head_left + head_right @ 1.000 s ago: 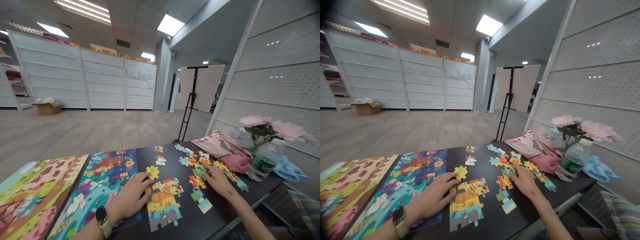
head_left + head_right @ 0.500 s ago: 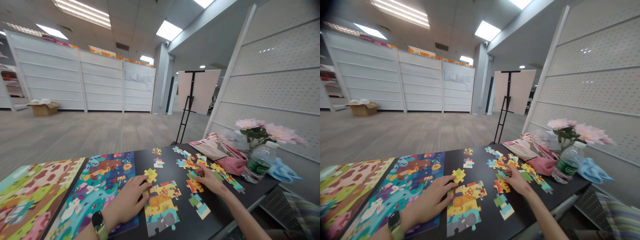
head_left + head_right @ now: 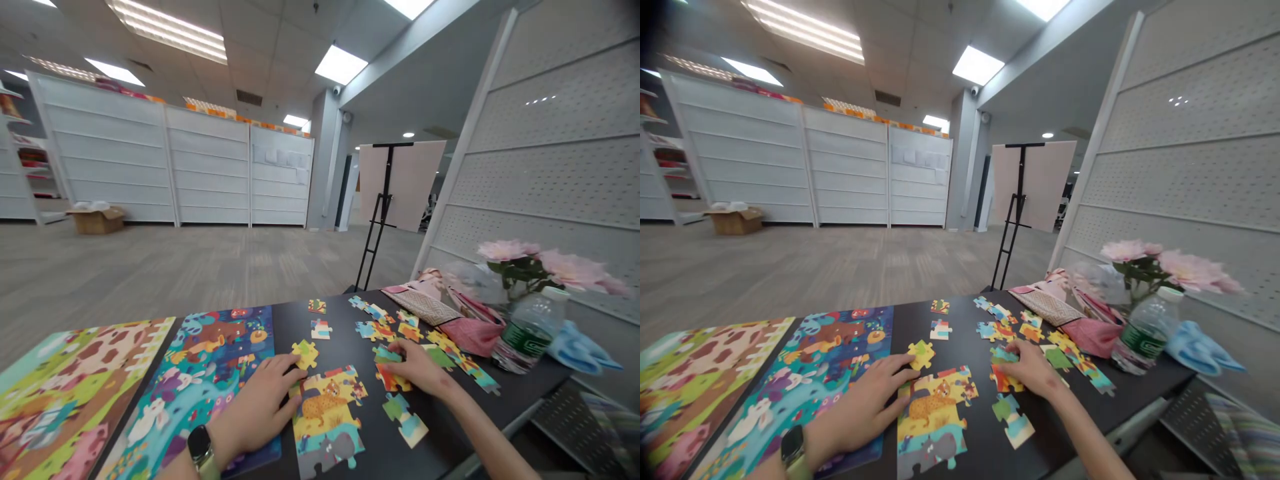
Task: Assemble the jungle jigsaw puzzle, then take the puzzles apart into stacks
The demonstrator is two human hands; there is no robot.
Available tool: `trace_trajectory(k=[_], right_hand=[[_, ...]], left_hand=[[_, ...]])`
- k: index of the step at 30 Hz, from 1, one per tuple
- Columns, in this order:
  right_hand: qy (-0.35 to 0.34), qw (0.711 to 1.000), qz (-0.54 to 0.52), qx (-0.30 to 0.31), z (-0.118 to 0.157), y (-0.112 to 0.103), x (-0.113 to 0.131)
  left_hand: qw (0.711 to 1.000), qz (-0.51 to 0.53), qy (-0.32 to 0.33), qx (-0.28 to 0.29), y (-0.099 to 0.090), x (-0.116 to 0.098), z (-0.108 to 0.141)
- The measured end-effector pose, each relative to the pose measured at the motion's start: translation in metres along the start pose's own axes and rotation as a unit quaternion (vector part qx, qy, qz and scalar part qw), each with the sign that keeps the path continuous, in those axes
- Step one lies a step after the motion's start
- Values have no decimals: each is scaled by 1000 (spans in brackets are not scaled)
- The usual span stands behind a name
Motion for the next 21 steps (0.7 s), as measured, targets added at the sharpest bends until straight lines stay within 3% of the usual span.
trace_trajectory(k=[7,14,18,20,21], right_hand=[[-67,994,-88,-18,1,5,26],[-109,972,-123,-169,-1,-1,37],[-146,953,-112,-239,31,5,53],[-171,955,-124,-208,57,17,65],[-189,959,-143,-154,70,26,72]], left_hand=[[1000,-3,6,-6,-1,0,0],[1000,-6,16,-19,-4,-2,1],[1000,-7,18,-15,-3,-2,0],[1000,-5,21,-15,-4,-1,0],[1000,-5,22,-14,-4,-1,0]])
Point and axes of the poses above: each hand's wrist, its own z-axis away from the middle knuckle, its own y-axis out of the palm, x = y × z, the point moved 1 cm from there along -z, towards the middle knuckle, and after that the axes turned 12 degrees about x, right-handed, at the moved point
